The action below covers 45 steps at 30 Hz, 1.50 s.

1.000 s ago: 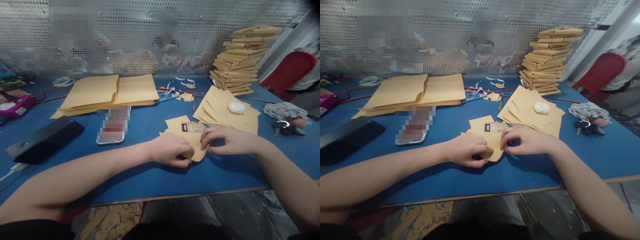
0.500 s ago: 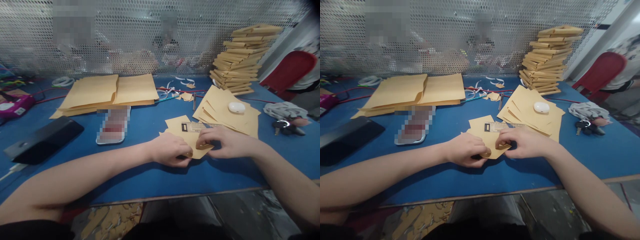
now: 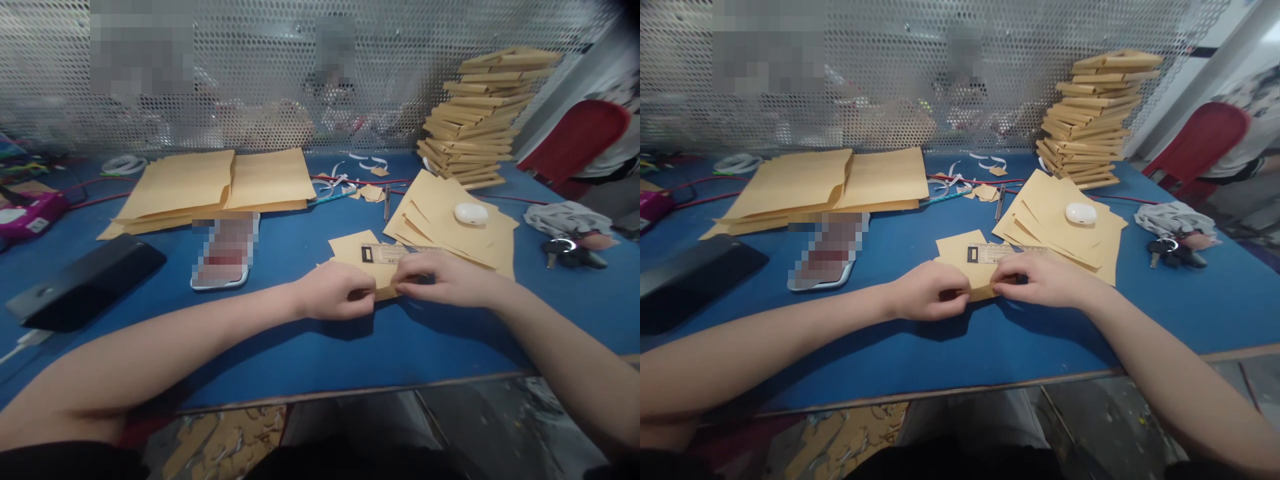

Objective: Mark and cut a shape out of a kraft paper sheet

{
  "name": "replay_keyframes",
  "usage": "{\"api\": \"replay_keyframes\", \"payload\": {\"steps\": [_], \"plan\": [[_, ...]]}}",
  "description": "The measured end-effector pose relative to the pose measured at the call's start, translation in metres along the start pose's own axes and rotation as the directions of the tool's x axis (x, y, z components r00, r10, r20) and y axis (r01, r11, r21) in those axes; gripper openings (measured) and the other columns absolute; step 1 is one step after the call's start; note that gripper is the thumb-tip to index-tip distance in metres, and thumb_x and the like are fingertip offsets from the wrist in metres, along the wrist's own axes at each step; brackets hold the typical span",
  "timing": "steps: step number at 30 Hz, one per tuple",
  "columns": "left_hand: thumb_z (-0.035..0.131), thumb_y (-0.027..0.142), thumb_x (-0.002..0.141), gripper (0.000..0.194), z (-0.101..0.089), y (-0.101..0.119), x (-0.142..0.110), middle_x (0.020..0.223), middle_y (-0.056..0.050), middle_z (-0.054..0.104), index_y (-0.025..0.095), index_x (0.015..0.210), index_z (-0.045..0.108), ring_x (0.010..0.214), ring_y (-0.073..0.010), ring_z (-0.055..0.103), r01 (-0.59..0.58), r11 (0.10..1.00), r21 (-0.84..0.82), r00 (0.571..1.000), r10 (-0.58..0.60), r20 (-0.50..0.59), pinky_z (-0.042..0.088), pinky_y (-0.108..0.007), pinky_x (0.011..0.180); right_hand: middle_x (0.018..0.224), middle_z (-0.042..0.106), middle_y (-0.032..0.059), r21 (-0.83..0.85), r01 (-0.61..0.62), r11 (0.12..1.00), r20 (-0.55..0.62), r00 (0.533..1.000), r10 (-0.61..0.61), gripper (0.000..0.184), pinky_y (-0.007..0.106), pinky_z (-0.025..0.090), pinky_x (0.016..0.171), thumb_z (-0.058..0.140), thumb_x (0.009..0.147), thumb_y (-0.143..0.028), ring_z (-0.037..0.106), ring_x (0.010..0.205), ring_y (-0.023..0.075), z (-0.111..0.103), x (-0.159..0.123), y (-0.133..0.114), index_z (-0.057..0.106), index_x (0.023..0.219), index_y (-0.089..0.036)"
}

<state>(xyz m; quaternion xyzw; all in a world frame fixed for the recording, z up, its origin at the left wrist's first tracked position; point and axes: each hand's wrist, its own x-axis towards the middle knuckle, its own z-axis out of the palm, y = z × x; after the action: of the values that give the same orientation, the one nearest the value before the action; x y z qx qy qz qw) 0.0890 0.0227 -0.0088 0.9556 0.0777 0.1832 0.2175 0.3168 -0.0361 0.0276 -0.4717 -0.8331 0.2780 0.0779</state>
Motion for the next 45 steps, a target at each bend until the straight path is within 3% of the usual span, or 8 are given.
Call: {"api": "replay_keyframes", "payload": {"steps": [2,4,7,13,20,28,35,45], "plan": [[0.049,0.018,0.081,0.016,-0.0011,-0.0009,0.0002,0.064,0.002,0.060,0.016,0.088,0.062,0.056,-0.0103,0.052,0.047,0.998,-0.048,0.999,-0.047,-0.002,0.036,-0.019,0.053,0.086,0.067,0.0041,-0.003,-0.020,1.000,-0.015,1.000,0.020,0.024,0.030,0.043,0.071,0.049,0.089,-0.035,0.060,0.079,0.0183,0.0013,0.0015,-0.0002,0.067,0.090,-0.020],[0.048,0.018,0.083,0.033,-0.0021,-0.0022,0.0003,0.072,0.002,0.062,0.015,0.115,0.055,0.059,-0.0097,0.054,0.073,0.993,-0.097,0.997,-0.073,-0.003,0.039,-0.017,0.055,0.087,0.067,0.0050,-0.006,-0.037,0.999,-0.026,0.999,0.037,0.025,0.031,0.043,0.070,0.048,0.089,-0.036,0.060,0.080,0.0190,0.0022,0.0022,-0.0007,0.067,0.091,-0.019],[0.045,0.016,0.086,0.046,-0.0037,-0.0045,0.0008,0.079,0.001,0.063,0.016,0.131,0.044,0.061,-0.0089,0.055,0.085,0.973,-0.214,0.996,-0.080,0.031,0.041,-0.016,0.059,0.087,0.068,0.0061,-0.013,-0.062,0.998,-0.031,0.998,0.062,0.029,0.031,0.043,0.069,0.046,0.090,-0.039,0.061,0.079,0.0201,0.0027,0.0022,-0.0014,0.067,0.092,-0.018],[0.043,0.010,0.081,0.042,-0.0063,-0.0073,0.0026,0.080,-0.002,0.067,0.015,0.117,0.063,0.071,-0.0131,0.058,0.078,0.966,-0.248,0.994,-0.058,0.089,0.043,-0.019,0.068,0.100,0.070,0.0054,0.020,-0.099,0.995,-0.039,0.994,0.100,0.036,0.032,0.045,0.076,0.045,0.091,-0.045,0.062,0.089,0.0211,0.0027,0.0039,-0.0021,0.068,0.103,-0.020],[0.044,0.010,0.079,0.046,-0.0061,-0.0076,0.0025,0.082,-0.002,0.068,0.015,0.120,0.063,0.071,-0.0133,0.058,0.054,0.980,-0.191,0.989,-0.026,0.147,0.042,-0.019,0.067,0.110,0.069,0.0042,0.038,-0.139,0.990,-0.062,0.988,0.141,0.035,0.033,0.046,0.083,0.046,0.090,-0.043,0.062,0.097,0.0213,0.0032,0.0039,-0.0001,0.068,0.107,-0.022],[0.048,0.010,0.082,0.043,-0.0066,-0.0054,0.0026,0.092,-0.002,0.070,0.018,0.122,0.062,0.077,-0.0142,0.061,0.042,0.992,-0.117,0.981,-0.019,0.194,0.043,-0.020,0.070,0.101,0.071,0.0043,0.067,-0.107,0.992,-0.012,0.994,0.108,0.032,0.035,0.046,0.084,0.050,0.088,-0.043,0.063,0.093,0.0222,0.0003,0.0041,0.0018,0.072,0.101,-0.024],[0.048,0.015,0.090,0.034,-0.0028,-0.0051,0.0031,0.101,-0.004,0.071,0.018,0.121,0.063,0.085,-0.0148,0.064,0.083,0.995,-0.059,0.987,-0.074,0.142,0.043,-0.019,0.072,0.101,0.070,0.0041,0.108,-0.139,0.984,0.004,0.990,0.139,0.031,0.033,0.046,0.082,0.050,0.088,-0.042,0.062,0.093,0.0213,-0.0003,0.0032,0.0018,0.070,0.100,-0.022],[0.051,0.009,0.083,0.036,-0.0023,-0.0045,0.0031,0.101,0.001,0.072,0.024,0.111,0.068,0.085,-0.0147,0.066,0.124,0.992,-0.002,0.985,-0.123,0.125,0.044,-0.020,0.071,0.100,0.070,0.0043,0.092,-0.150,0.984,0.008,0.989,0.150,0.028,0.033,0.045,0.078,0.052,0.086,-0.040,0.062,0.090,0.0214,-0.0006,0.0037,0.0003,0.069,0.099,-0.022]]}}
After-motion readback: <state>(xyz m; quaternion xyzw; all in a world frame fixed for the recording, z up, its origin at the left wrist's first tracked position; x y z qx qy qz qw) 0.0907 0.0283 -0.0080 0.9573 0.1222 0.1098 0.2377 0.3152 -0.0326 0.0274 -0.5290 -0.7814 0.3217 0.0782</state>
